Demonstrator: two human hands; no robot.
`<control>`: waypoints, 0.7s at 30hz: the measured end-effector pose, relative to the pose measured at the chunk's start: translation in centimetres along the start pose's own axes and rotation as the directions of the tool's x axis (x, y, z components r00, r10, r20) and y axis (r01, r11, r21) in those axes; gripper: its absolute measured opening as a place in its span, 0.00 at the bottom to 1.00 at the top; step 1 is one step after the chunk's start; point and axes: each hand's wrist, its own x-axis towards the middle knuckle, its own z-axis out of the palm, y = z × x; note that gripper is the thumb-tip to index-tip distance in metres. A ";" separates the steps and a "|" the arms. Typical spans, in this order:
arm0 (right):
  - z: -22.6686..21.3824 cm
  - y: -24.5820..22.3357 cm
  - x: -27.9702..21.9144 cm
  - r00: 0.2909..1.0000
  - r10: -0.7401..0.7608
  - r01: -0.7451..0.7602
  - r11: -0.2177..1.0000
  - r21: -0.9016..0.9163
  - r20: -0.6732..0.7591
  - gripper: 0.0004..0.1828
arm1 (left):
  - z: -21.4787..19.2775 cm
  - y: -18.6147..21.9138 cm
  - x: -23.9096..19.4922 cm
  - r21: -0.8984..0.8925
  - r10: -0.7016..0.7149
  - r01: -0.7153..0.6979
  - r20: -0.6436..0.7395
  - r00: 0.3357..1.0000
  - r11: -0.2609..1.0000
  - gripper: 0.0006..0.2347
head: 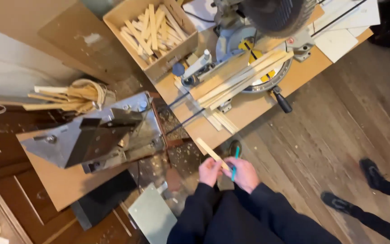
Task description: Measure, mark, and cut wooden frame molding using a miter trimmer and manual measurements.
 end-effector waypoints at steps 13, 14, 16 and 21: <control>-7.3 5.1 -5.7 0.986 0.165 -0.167 0.984 0.060 0.037 0.17 | -2.2 18.0 12.3 0.725 0.540 -0.093 -0.414 0.732 0.682 0.22; -7.8 5.9 -6.5 0.993 0.115 -0.115 0.991 0.070 -0.004 0.15 | -3.4 18.1 14.6 0.739 0.591 -0.133 -0.402 0.699 0.660 0.21; -9.1 7.1 -7.5 0.994 0.057 -0.050 0.996 0.071 -0.091 0.12 | -4.5 19.0 17.1 0.755 0.662 -0.215 -0.355 0.660 0.620 0.21; -10.1 13.8 -12.0 0.953 0.272 -0.246 0.952 0.185 -0.133 0.13 | -8.2 17.7 20.7 0.850 0.649 -0.127 -0.285 0.705 0.511 0.12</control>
